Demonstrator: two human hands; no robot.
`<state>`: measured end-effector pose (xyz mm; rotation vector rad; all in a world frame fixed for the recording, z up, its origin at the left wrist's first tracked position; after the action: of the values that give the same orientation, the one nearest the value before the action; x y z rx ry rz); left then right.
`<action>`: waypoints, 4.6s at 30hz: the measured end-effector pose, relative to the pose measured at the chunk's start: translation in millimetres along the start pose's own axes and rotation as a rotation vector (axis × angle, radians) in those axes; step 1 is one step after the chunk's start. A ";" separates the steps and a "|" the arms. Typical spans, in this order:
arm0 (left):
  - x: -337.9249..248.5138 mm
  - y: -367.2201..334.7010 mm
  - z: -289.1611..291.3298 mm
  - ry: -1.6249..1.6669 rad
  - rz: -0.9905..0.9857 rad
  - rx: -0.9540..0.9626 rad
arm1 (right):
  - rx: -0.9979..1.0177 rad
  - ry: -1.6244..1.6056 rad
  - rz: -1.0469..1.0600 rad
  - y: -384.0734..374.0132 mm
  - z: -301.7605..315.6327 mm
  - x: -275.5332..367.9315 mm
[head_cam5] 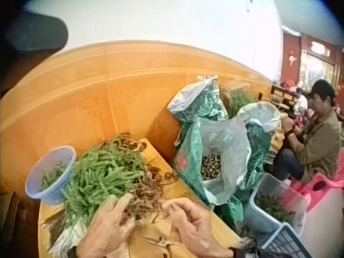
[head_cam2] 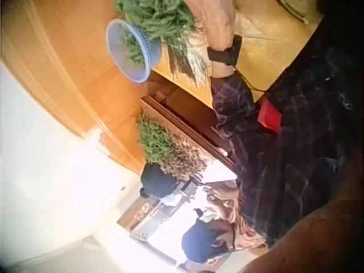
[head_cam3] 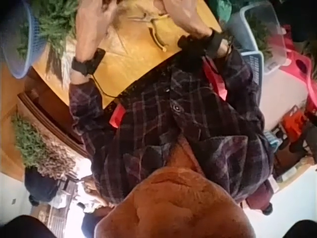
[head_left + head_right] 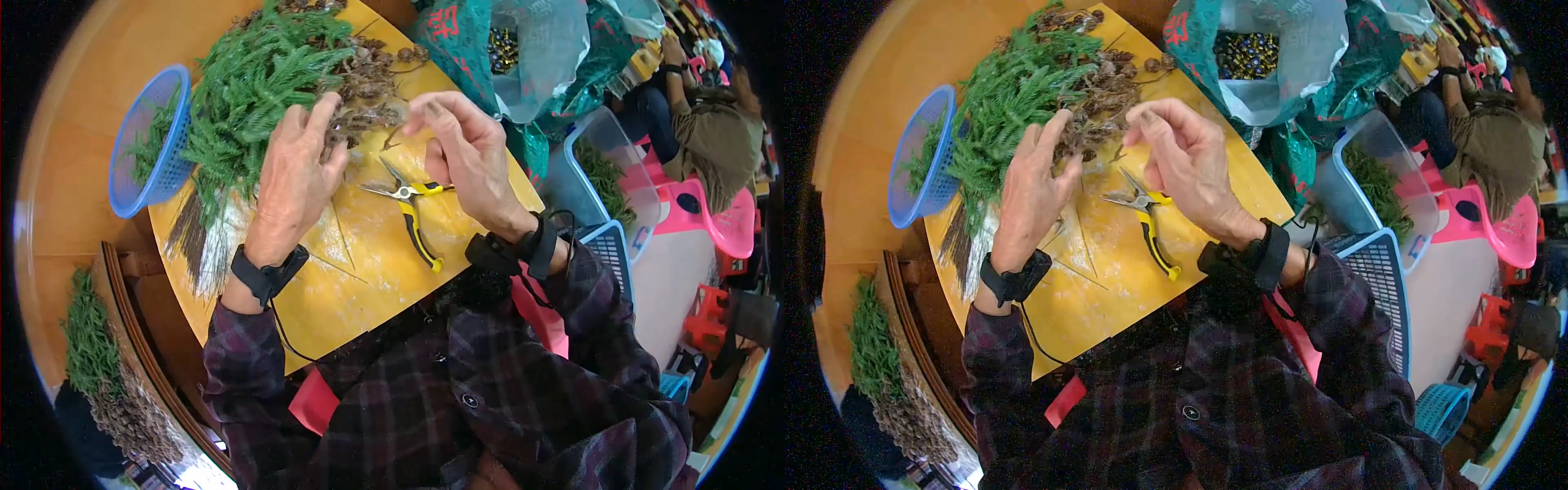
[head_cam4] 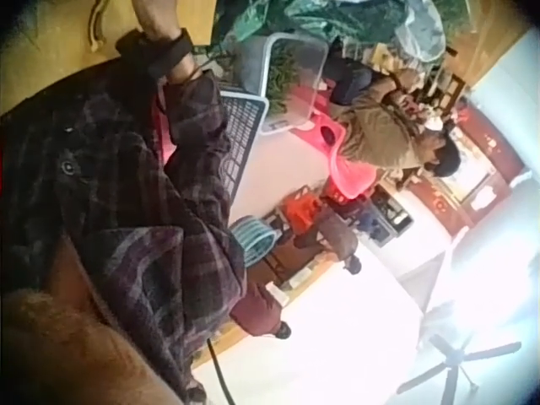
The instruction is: The person assembles decorative branches by hand, attaching pinecones to wires and wrapping green sprigs around them. They use pliers to twist the wire and trim the ends before setting the finished pieces aside on the table.
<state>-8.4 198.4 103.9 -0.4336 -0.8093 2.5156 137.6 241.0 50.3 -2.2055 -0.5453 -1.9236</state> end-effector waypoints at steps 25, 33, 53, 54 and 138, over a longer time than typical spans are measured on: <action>-1.8 -27.6 -67.5 0.057 -0.188 0.290 | 0.499 0.072 -0.289 43.0 -36.4 -21.7; 46.3 -11.8 -65.1 0.780 0.386 0.342 | -0.180 0.515 0.398 0.2 24.0 21.3; -11.1 -12.4 -72.9 0.354 -0.129 0.627 | 0.002 1.069 0.382 5.2 -24.0 15.6; -9.3 -10.3 -72.3 0.377 -0.101 0.633 | 0.002 1.070 0.382 4.5 -22.3 15.2; 16.0 7.1 -70.6 1.010 0.644 0.415 | 0.367 0.659 0.047 -20.5 -39.0 6.2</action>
<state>5.7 234.4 42.2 -1.8025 0.2879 2.3586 94.6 247.0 60.2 -1.2548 -0.6473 -2.1472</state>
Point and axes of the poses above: each hand's wrist, its own y-axis away from the middle knuckle, its own z-axis out of the back of the hand, x = y × z, the point moved 10 cm from there along -y, towards the middle knuckle, and after that the axes turned 13 degrees about -z, right-handed, at the moved point
